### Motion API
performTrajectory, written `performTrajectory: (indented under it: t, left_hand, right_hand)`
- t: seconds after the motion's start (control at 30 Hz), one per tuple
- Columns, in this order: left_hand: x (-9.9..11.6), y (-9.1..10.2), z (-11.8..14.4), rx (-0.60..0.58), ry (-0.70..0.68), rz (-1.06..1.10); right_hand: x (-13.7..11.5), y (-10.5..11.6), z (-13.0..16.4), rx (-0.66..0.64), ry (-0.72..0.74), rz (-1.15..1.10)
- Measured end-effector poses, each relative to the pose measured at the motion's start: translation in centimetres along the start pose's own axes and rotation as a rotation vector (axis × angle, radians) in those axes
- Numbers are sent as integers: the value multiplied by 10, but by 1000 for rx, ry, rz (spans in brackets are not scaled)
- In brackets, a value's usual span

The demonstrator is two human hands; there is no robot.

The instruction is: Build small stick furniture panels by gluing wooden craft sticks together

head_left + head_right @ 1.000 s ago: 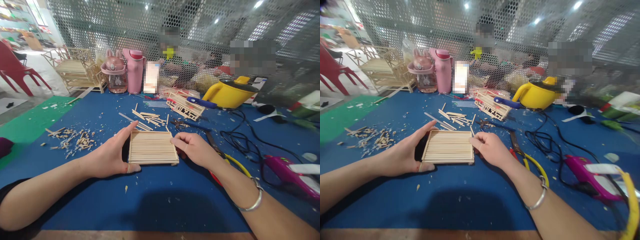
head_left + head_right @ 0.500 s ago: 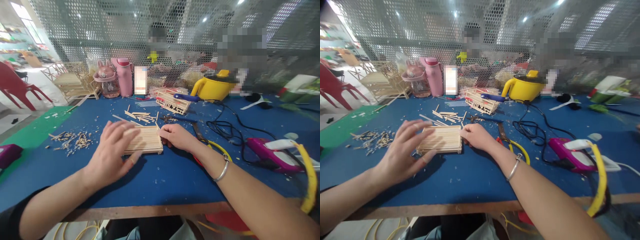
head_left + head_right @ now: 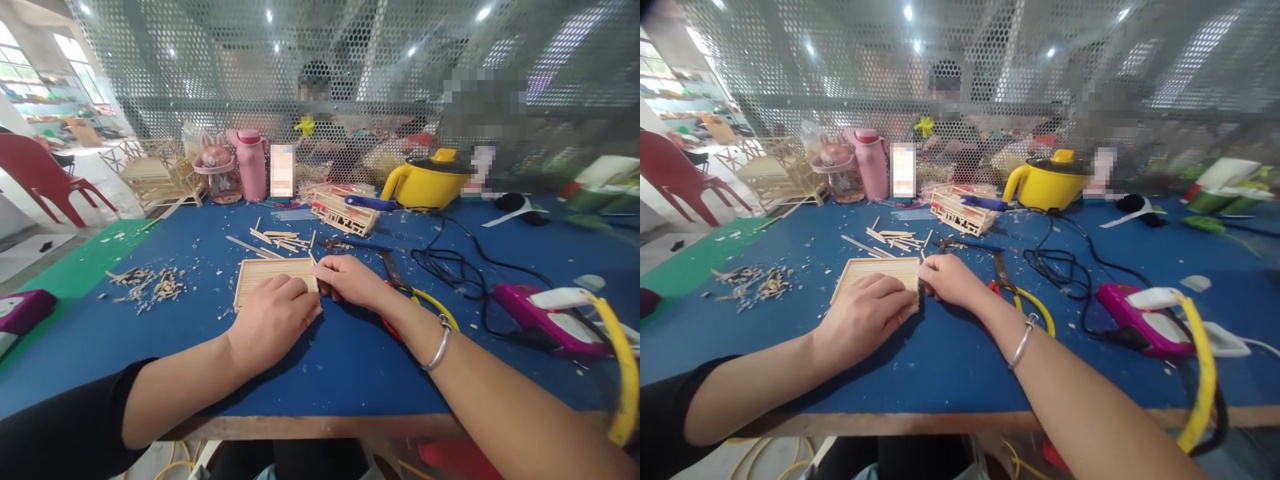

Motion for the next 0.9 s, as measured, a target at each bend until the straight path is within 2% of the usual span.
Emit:
performTrajectory:
  t: [0.17, 0.27, 0.5, 0.63, 0.83, 0.9]
  left_hand:
    - [5, 3, -1, -7, -125, -225]
    - [7, 4, -1, -18, -123, -266]
    - [7, 4, -1, -46, -83, -256]
    - [6, 4, 2, -37, -58, -207]
    - [5, 10, 8, -100, -56, -174]
    - [3, 13, 9, -59, -49, -135]
  right_hand:
    - [-2, 0, 2, 9, 6, 18]
    - [-2, 0, 2, 28, 1, 34]
    - [-7, -3, 1, 130, -45, 84]
    - [-10, -5, 2, 136, -83, 64]
    - [-7, 5, 6, 161, -122, -85]
    - [-7, 11, 8, 165, -137, -180]
Point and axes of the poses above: each hand's wrist, its own z-axis away from the middle knuckle, its own y-axis out of the back of the hand, x = y × z, the point moved 2 cm from there along -z, towards the middle knuckle, and after that the axes turned 9 degrees about -z, right-handed, at the moved point
